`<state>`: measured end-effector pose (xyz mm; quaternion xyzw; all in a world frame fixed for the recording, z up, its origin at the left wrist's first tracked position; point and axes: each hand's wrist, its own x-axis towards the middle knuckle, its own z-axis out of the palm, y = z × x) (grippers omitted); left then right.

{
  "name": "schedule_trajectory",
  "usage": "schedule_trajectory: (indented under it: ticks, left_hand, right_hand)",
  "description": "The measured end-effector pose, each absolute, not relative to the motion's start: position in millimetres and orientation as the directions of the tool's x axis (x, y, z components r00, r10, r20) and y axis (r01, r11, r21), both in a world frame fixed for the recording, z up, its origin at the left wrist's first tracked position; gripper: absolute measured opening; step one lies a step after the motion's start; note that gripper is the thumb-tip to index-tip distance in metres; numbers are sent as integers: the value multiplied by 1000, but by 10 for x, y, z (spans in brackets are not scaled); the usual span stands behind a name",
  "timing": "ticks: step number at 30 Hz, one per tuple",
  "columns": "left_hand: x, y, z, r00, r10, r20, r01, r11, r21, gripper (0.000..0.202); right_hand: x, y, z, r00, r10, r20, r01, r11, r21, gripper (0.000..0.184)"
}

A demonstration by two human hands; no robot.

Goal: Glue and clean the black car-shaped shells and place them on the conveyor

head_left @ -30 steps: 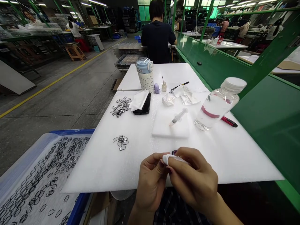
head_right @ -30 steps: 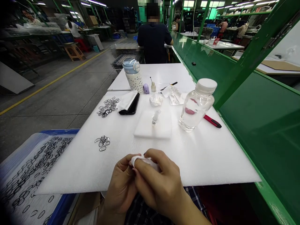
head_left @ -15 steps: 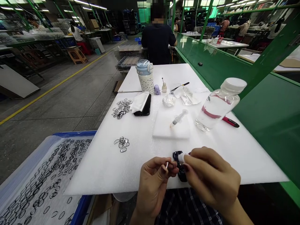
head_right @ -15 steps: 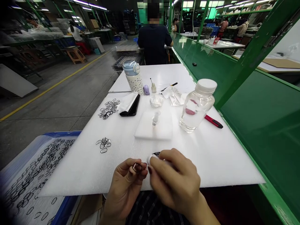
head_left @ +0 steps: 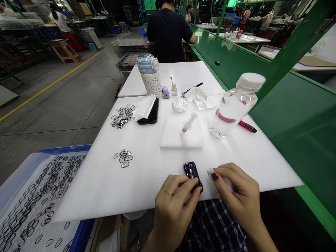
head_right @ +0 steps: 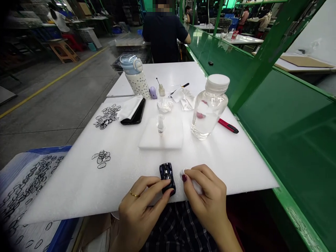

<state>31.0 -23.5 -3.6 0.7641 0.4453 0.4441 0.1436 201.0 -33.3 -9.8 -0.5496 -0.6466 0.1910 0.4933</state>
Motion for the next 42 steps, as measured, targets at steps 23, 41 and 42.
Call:
schedule_trajectory:
  ticks: [23, 41, 42]
  left_hand:
    - [200, -135, 55, 245, 947, 210, 623, -319, 714, 41]
    - [222, -124, -14, 337, 919, 207, 624, -382, 682, 59]
    - [227, -125, -23, 332, 918, 217, 626, -386, 677, 59]
  right_hand:
    - [1998, -279, -125, -63, 922, 381, 636, 332, -697, 5]
    - [1912, -385, -300, -44, 691, 721, 782, 473, -405, 33]
    - [1910, -396, -297, -30, 691, 722, 777, 471, -419, 33]
